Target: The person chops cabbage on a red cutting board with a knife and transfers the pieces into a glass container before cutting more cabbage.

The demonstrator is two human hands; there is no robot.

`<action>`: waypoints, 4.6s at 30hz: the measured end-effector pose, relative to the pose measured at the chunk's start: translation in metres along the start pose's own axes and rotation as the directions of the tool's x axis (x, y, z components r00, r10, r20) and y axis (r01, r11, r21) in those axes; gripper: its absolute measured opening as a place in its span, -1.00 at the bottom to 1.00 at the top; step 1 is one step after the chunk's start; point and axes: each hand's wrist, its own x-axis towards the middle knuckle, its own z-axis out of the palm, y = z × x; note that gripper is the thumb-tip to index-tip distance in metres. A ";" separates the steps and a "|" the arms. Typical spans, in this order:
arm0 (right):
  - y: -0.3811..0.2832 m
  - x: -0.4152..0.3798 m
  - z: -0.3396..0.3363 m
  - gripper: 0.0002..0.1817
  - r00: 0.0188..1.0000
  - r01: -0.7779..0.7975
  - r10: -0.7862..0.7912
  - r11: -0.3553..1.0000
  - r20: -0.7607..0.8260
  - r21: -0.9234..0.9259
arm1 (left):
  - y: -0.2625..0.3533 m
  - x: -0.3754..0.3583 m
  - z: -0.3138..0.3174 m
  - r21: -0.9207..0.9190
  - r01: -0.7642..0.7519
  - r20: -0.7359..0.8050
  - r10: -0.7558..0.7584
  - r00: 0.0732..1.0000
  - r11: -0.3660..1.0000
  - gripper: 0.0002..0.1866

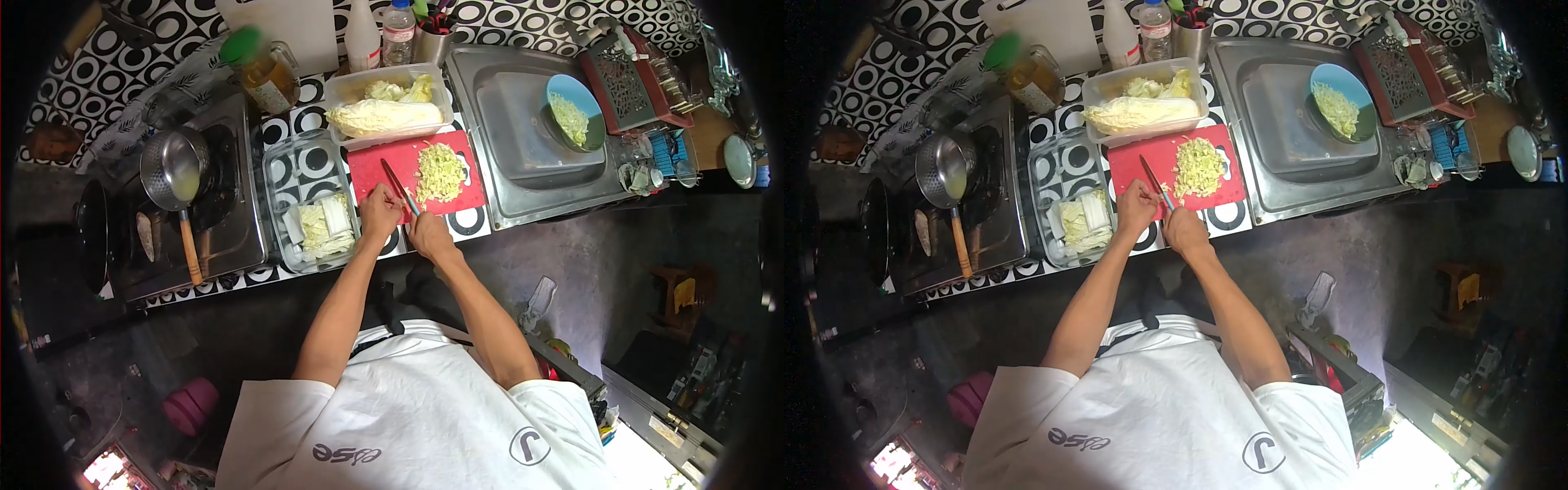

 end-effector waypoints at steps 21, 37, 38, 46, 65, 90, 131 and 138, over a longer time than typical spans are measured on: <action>0.000 -0.026 0.007 -0.50 0.988 -0.151 0.150 0.987 0.025 0.056 | -0.002 -0.002 -0.004 -0.028 -0.017 0.036 0.018 0.999 0.999 -0.75; -0.006 -0.026 0.013 -0.48 0.982 -0.188 0.182 0.968 0.050 0.166 | -0.006 0.002 -0.002 -0.043 -0.030 0.009 0.030 1.000 0.999 -0.87; -0.004 -0.025 0.016 -0.48 0.982 -0.187 0.180 0.968 0.051 0.166 | -0.005 0.001 -0.003 -0.045 -0.024 0.008 0.025 1.000 0.999 -0.88; -0.001 -0.027 0.033 -0.51 0.982 -0.141 0.152 0.985 -0.113 0.103 | -0.008 0.005 0.000 0.009 -0.026 0.039 0.026 0.999 1.000 -0.90; 0.039 0.004 -0.028 -0.59 0.978 0.204 -0.197 0.969 0.062 -0.140 | 0.023 -0.010 0.028 0.028 0.142 -0.200 -0.133 0.971 0.990 -0.89; 0.078 0.048 -0.143 -0.57 0.888 0.436 -0.423 0.900 0.181 -0.032 | 0.103 -0.041 0.052 0.106 0.171 -0.315 -0.130 0.940 0.980 -0.44; 0.130 0.040 -0.128 -0.68 0.776 0.524 -0.588 0.803 0.229 0.284 | 0.125 -0.034 0.040 -0.967 0.244 0.236 -0.615 0.753 -0.072 -0.15; 0.122 0.021 -0.120 -0.63 0.904 0.308 -0.393 0.869 0.165 0.387 | 0.114 -0.054 0.031 -0.957 0.272 0.157 -0.620 0.769 0.095 -0.24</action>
